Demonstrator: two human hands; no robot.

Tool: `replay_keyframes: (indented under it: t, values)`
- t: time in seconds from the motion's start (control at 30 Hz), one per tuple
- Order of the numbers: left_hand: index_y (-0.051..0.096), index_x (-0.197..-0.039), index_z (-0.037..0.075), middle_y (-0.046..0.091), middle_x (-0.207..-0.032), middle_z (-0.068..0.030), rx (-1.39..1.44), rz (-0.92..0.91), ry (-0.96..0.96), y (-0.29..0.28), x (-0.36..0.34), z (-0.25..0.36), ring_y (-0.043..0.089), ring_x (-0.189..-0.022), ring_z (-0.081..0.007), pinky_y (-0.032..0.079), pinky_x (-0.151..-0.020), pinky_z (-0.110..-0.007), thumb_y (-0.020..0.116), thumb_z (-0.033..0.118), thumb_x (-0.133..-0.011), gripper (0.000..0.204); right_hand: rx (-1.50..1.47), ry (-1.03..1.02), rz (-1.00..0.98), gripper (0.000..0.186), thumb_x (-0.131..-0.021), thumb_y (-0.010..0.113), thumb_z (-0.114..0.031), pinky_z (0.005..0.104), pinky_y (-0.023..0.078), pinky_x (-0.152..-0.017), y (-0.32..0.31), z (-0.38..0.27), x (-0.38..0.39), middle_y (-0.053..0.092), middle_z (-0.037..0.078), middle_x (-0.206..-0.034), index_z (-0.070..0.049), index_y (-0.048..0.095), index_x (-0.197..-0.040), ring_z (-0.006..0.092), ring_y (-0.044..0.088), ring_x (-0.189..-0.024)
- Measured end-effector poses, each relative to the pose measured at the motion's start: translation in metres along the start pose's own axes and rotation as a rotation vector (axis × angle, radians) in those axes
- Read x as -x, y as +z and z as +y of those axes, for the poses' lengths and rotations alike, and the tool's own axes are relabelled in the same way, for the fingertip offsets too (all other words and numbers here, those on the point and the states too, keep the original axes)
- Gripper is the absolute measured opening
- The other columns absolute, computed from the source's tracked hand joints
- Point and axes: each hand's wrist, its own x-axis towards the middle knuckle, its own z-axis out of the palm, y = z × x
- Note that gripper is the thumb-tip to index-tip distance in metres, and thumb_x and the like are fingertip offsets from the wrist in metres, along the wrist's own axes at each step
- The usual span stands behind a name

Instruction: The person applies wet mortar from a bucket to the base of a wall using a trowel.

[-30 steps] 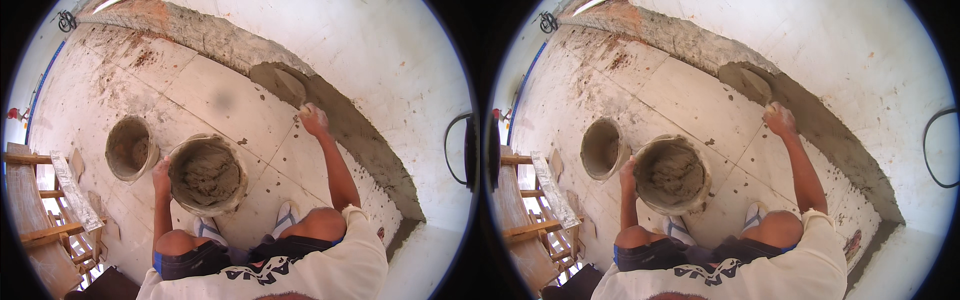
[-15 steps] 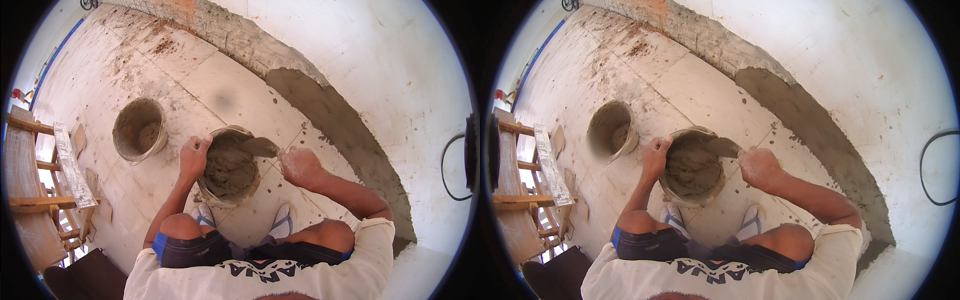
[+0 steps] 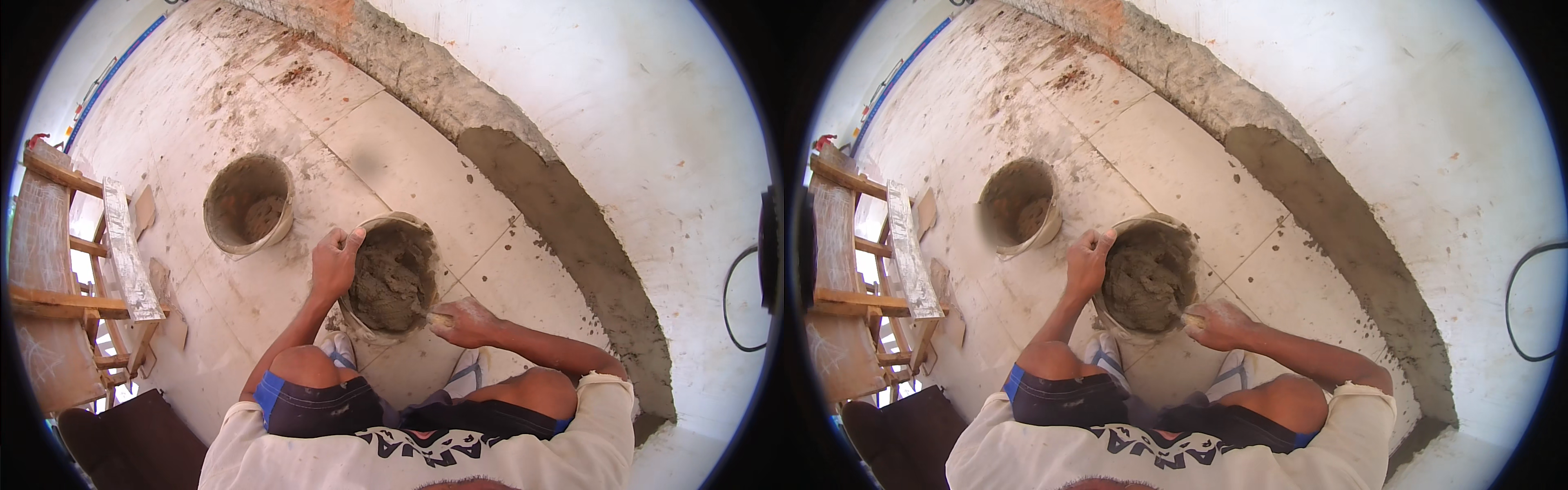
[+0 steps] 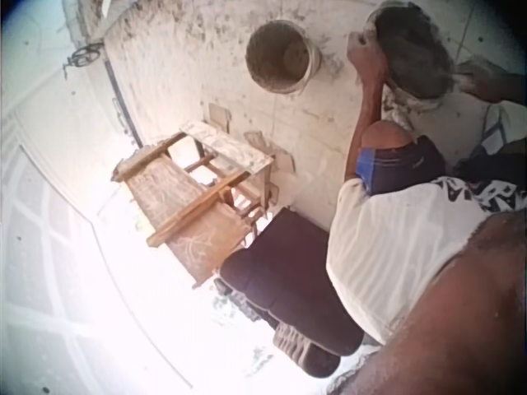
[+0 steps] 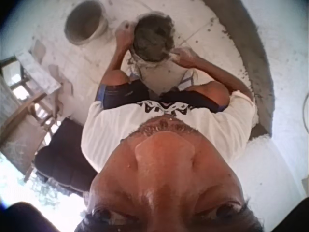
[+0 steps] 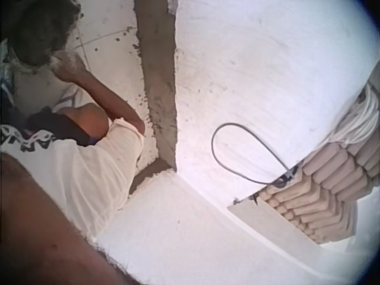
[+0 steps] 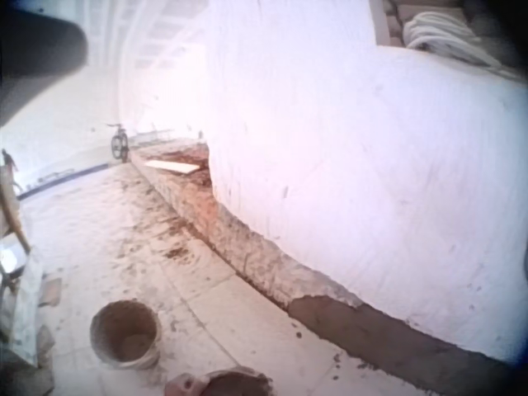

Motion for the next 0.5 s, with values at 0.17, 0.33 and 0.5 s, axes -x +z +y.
replay_keyframes:
  t: [0.17, 0.33, 0.5]
  values:
    - [0.051, -0.073, -0.003, 0.047, -0.066, -0.0215, 0.017, -0.018, -0.046, 0.007, -0.017, -0.01, 0.042, -0.063, -0.0312, 0.041, -0.063, -0.042, 0.065, 0.043, -0.092, 0.051, 0.373, -0.322, 0.561, 0.031, -0.084, 0.068, -0.024, 0.0451, 0.053, -0.069, 0.001, 0.039, -0.001, 0.061, 0.012, -0.084, -0.015, 0.07, -0.114, 0.0311, 0.064, -0.08]
    - [0.054, -0.071, -0.001, 0.051, -0.063, -0.0125, 0.027, -0.048, -0.128, -0.005, -0.012, -0.006, 0.044, -0.063, -0.0216, 0.043, -0.064, -0.039, 0.065, 0.048, -0.092, 0.055, 0.503, -0.207, 0.639, 0.027, -0.082, 0.073, -0.019, 0.0415, 0.052, -0.069, -0.018, 0.016, -0.002, 0.062, 0.009, -0.09, -0.014, 0.07, -0.108, 0.0299, 0.064, -0.08]
    - [0.055, -0.071, 0.0, 0.053, -0.063, -0.0121, 0.033, -0.061, -0.126, 0.0, -0.014, -0.001, 0.049, -0.063, -0.0211, 0.045, -0.064, -0.039, 0.065, 0.047, -0.093, 0.053, 0.078, 0.062, 0.167, 0.032, -0.088, 0.067, -0.033, 0.0474, 0.055, -0.079, -0.041, -0.004, 0.003, 0.069, 0.015, -0.09, -0.012, 0.07, -0.111, 0.0373, 0.068, -0.088]
